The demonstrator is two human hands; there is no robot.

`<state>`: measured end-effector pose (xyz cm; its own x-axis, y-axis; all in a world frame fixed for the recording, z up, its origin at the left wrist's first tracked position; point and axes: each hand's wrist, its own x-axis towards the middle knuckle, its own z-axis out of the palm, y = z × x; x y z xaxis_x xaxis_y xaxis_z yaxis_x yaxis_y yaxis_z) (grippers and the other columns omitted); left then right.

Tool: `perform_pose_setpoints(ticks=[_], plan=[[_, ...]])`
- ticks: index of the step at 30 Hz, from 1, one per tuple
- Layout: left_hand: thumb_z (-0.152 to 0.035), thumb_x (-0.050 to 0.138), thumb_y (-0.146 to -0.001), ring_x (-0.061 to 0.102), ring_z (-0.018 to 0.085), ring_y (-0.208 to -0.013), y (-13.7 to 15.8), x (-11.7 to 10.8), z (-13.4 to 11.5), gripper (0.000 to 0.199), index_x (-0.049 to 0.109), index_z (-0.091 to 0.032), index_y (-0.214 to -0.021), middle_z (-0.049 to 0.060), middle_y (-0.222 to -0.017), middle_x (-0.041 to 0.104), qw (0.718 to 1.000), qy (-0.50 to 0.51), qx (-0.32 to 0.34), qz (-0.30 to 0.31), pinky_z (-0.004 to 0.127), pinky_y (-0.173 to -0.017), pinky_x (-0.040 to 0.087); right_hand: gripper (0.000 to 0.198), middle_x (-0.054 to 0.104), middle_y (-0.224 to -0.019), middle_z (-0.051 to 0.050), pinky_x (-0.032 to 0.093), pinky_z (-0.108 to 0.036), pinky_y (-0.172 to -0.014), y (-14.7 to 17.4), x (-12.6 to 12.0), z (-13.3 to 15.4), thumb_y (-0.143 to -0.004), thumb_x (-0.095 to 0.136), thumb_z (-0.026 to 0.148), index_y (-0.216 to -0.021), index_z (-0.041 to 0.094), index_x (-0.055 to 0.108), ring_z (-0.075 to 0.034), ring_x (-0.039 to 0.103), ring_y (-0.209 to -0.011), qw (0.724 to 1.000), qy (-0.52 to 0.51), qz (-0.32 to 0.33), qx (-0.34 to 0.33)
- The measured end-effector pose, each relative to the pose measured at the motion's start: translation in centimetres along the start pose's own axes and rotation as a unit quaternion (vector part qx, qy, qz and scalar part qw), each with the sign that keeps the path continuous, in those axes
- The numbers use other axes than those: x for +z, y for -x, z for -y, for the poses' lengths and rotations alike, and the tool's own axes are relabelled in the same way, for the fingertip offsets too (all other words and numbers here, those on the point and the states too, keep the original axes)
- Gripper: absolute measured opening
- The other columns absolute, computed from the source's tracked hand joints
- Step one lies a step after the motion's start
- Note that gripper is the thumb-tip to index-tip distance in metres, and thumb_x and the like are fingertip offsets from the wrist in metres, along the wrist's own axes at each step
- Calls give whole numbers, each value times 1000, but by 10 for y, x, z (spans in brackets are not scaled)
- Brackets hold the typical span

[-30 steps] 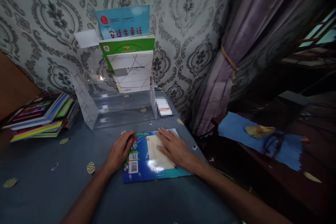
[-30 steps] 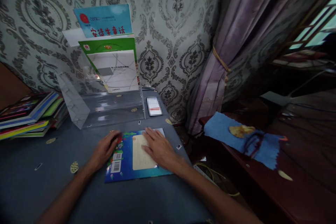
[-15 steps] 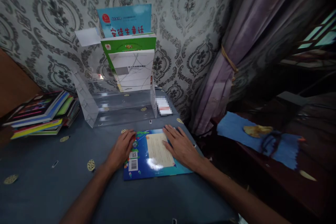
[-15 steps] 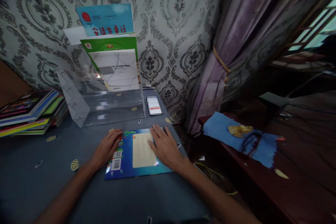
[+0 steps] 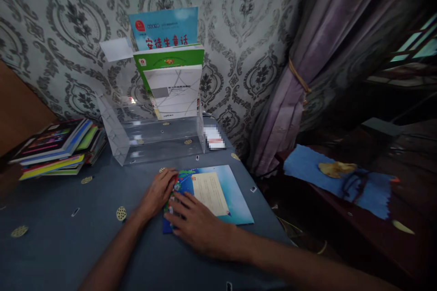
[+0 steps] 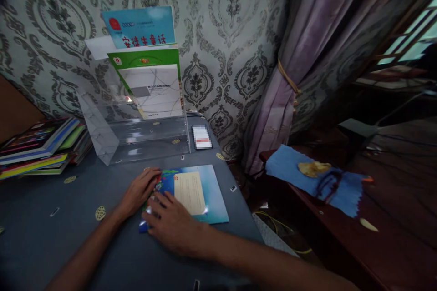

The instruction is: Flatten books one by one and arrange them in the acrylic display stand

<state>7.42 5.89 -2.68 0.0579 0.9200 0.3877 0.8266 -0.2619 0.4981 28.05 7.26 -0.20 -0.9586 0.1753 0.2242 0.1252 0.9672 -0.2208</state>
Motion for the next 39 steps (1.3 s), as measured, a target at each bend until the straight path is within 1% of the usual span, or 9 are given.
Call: perform_pose_setpoints(ticks=[3, 6, 12, 16, 20, 24, 29, 34, 39], plan=[[-28, 37, -103, 62, 22, -123, 0, -1, -1, 32, 63, -22, -121, 10, -132, 65, 1000, -7, -1, 1, 43, -108, 51, 39, 58, -145, -12, 36, -49, -119, 6, 3, 13, -102, 54, 34, -137, 19, 59, -28, 45, -141, 999, -11, -1, -41], [-27, 36, -103, 63, 22, -122, -1, -2, -1, 33, 63, -21, -122, 10, -132, 65, 1000, -14, 9, 5, 42, -107, 52, 41, 57, -148, -10, 33, -45, -122, 15, 4, 15, -103, 54, 32, -141, 17, 56, -26, 43, -144, 999, -31, 12, -41], [-28, 37, -104, 61, 22, -124, 1, 1, 2, 32, 62, -21, -123, 10, -133, 64, 999, -33, 11, 3, 44, -108, 51, 52, 41, -160, -10, 23, -43, -127, 41, -6, 14, -105, 47, 39, -151, 15, 45, -23, 30, -152, 994, -88, 69, 7], [-28, 38, -103, 63, 22, -121, 2, 2, 4, 32, 62, -22, -123, 9, -132, 65, 999, -36, 15, -5, 44, -106, 53, 55, 36, -163, -9, 20, -44, -128, 59, -10, 13, -103, 52, 36, -155, 19, 40, -22, 27, -153, 991, -97, 72, 51], [-28, 38, -103, 62, 23, -123, 2, 3, 4, 32, 62, -22, -123, 9, -132, 65, 999, -36, 18, -4, 45, -107, 52, 61, 35, -162, -11, 24, -48, -127, 75, -5, 9, -99, 59, 30, -155, 18, 39, -24, 30, -152, 993, -61, 55, 90], [-29, 37, -104, 61, 23, -124, 3, 3, 4, 32, 61, -21, -124, 9, -134, 64, 999, -44, 16, 0, 46, -108, 51, 60, 37, -161, -11, 29, -50, -125, 91, 0, 1, -99, 59, 26, -155, 18, 39, -25, 33, -150, 994, -16, 0, 107], [-30, 36, -105, 61, 23, -124, 3, 3, 3, 33, 61, -21, -125, 10, -135, 64, 998, -64, 24, -1, 45, -106, 52, 56, 42, -159, -9, 35, -50, -122, 106, -2, -12, -102, 54, 30, -155, 22, 39, -25, 38, -148, 989, -6, -32, 144], [-30, 37, -105, 62, 23, -124, 6, 5, 5, 35, 61, -20, -128, 10, -137, 64, 993, -107, 40, -3, 44, -106, 53, 52, 41, -160, -9, 35, -50, -122, 110, -4, -19, -105, 48, 35, -154, 23, 41, -24, 37, -148, 983, -35, -44, 173], [-22, 39, -102, 59, 23, -131, 10, 7, 8, 39, 56, -20, -137, 11, -145, 59, 984, -164, 69, 17, 45, -110, 51, 50, 43, -159, -9, 32, -52, -123, 108, -3, -31, -105, 45, 39, -153, 25, 44, -25, 38, -148, 979, -28, -59, 195]])
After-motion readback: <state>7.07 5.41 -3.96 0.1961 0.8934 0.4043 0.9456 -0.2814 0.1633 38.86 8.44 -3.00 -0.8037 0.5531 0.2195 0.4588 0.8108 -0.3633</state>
